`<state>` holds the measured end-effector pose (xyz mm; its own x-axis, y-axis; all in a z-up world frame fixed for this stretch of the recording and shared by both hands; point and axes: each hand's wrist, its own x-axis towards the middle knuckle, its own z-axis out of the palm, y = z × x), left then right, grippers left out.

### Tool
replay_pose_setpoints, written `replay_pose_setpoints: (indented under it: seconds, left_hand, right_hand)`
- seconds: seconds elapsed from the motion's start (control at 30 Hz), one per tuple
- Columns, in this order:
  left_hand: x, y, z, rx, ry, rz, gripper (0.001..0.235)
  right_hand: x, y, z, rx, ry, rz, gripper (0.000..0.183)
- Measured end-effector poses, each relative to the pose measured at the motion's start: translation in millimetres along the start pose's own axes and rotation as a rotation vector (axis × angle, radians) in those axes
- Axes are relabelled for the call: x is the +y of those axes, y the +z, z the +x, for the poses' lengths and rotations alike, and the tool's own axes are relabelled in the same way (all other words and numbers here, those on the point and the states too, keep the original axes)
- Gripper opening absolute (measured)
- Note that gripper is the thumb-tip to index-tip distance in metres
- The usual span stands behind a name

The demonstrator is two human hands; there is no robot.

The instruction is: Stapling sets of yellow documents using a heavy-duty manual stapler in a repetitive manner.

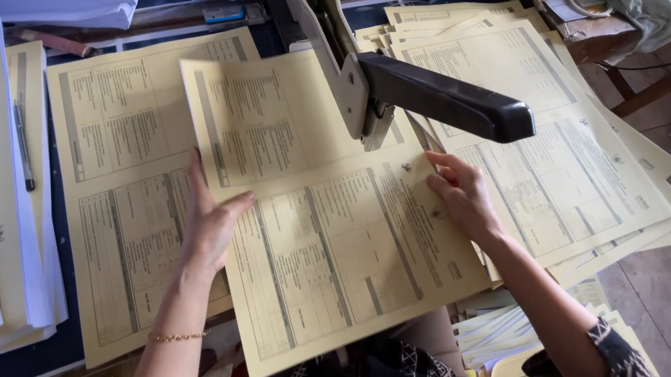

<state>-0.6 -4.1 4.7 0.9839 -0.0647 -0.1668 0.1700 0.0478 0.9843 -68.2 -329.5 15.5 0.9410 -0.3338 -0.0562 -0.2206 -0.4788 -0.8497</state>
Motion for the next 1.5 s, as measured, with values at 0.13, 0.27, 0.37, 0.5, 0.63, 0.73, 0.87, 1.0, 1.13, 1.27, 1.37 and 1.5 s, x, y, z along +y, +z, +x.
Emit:
replay_pose_setpoints:
  seconds: [0.13, 0.27, 0.37, 0.5, 0.63, 0.73, 0.87, 1.0, 1.13, 1.27, 1.37, 1.5]
  left_hand:
    - [8.2, -2.3, -0.8, -0.009, 0.119, -0.008, 0.096]
    - [8.5, -9.7, 5.3, -0.015, 0.073, -0.003, 0.093]
    - [-7.2, -9.7, 17.4, 0.01, 0.021, -0.024, 0.088]
    - [-7.5, -6.8, 19.3, 0.05, 0.039, -0.004, 0.079]
    - [-11.0, -5.0, 19.8, 0.084, 0.072, 0.019, 0.078]
    - [-17.0, -9.3, 23.8, 0.072, 0.07, 0.008, 0.078]
    - [-40.8, -16.2, 37.2, -0.055, 0.134, -0.213, 0.09]
    - [-51.6, -17.1, 41.7, -0.047, 0.129, -0.234, 0.089]
    - [-53.7, -20.8, 41.5, -0.067, 0.242, -0.204, 0.098]
    - [-49.2, -21.8, 36.6, -0.035, 0.249, -0.036, 0.084]
    - [-66.1, -22.1, 43.2, -0.058, 0.303, -0.05, 0.085]
    - [-59.0, -16.8, 44.4, 0.021, 0.283, -0.043, 0.085]
  right_hand:
    - [-3.9, 2.8, 3.7, -0.016, 0.04, 0.016, 0.039]
    - [8.2, 5.4, 10.3, -0.038, 0.014, -0.055, 0.041]
    - [2.7, 7.1, 10.9, -0.042, -0.002, -0.075, 0.043]
    - [22.4, 8.8, 15.9, 0.011, -0.057, -0.275, 0.046]
    - [25.2, 12.9, -16.0, 0.075, -0.444, -0.588, 0.057]
    - [36.1, 7.5, -55.0, 0.039, -0.927, -0.721, 0.068]
    - [63.3, -14.6, -87.2, -0.251, -1.223, -0.872, 0.074]
    - [54.6, -23.2, -81.0, -0.261, -1.257, -0.951, 0.072]
    - [21.8, -34.4, -81.9, -0.481, -1.118, -0.88, 0.091]
    - [-24.5, -75.5, -37.7, -0.372, -0.785, -0.551, 0.033]
    - [-68.7, -102.1, 3.3, -0.315, -0.475, -0.311, 0.028]
    - [-196.2, -81.2, 2.9, -0.331, -0.009, -0.268, 0.053]
